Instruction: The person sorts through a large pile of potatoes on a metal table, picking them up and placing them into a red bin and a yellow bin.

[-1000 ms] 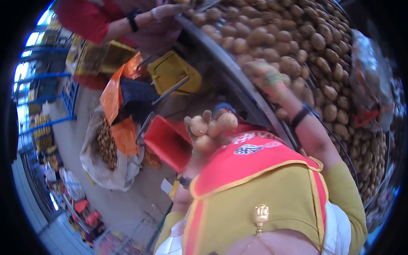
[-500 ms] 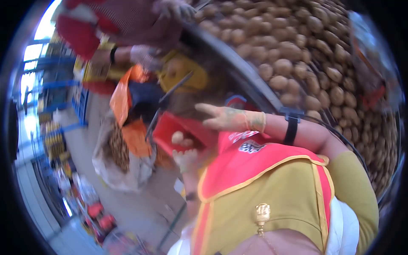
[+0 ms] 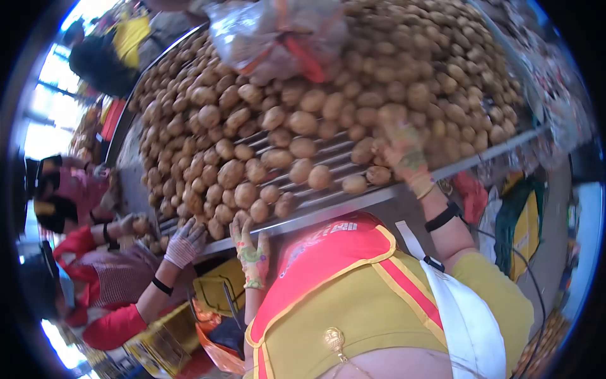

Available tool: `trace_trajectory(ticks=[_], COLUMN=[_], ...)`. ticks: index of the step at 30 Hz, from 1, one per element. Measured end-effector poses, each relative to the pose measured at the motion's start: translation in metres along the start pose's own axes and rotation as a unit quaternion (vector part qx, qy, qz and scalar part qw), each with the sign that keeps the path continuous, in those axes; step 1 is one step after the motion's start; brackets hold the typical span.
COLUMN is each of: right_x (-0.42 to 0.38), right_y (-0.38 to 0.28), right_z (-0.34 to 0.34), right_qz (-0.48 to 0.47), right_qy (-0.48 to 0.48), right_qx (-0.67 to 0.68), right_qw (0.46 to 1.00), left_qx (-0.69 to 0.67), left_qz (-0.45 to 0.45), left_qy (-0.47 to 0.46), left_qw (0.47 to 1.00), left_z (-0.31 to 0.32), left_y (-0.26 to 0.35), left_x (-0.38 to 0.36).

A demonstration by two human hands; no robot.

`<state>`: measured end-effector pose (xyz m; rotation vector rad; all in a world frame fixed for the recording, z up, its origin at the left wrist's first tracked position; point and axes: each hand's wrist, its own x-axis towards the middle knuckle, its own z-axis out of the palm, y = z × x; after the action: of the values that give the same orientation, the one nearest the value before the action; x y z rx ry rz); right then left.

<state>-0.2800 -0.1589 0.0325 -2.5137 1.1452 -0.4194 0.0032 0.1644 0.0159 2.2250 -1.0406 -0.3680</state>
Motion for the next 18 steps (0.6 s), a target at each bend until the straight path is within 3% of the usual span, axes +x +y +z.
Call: trace_trajectory(ticks=[5, 6, 9, 10, 12, 16, 18], right_x=[-0.036, -0.038, -0.025, -0.017, -0.008, 0.003, 0.006], right_y=[0.106, 0.110, 0.069, 0.052, 0.028, 0.016, 0.004], right_z=[-0.004, 0.022, 0.018, 0.013, 0.011, 0.049, 0.069], right_qz=[0.237, 0.146, 0.209, 0.227, 0.261, 0.175, 0.132], right_qy=[0.104, 0.164, 0.079, 0.051, -0.005, 0.124, 0.192], right_qx=[-0.067, -0.172, -0.154, -0.147, -0.132, -0.159, -0.168], right_qw=[0.964, 0.960, 0.962, 0.961, 0.956, 0.964, 0.958], left_qx=[0.204, 0.234, 0.273, 0.246, 0.208, 0.283, 0.253], left_qz=[0.181, 0.211, 0.223, 0.276, 0.257, 0.338, 0.283], left_qy=[-0.080, -0.091, -0.213, -0.159, -0.207, -0.158, -0.170], left_qw=[0.959, 0.945, 0.911, 0.915, 0.921, 0.883, 0.910], left_z=[0.026, 0.039, 0.046, 0.051, 0.061, 0.032, 0.017], left_y=[0.040, 0.038, 0.035, 0.022, -0.003, -0.003, 0.000], left_x=[0.070, 0.078, 0.098, 0.100, 0.107, 0.108, 0.106])
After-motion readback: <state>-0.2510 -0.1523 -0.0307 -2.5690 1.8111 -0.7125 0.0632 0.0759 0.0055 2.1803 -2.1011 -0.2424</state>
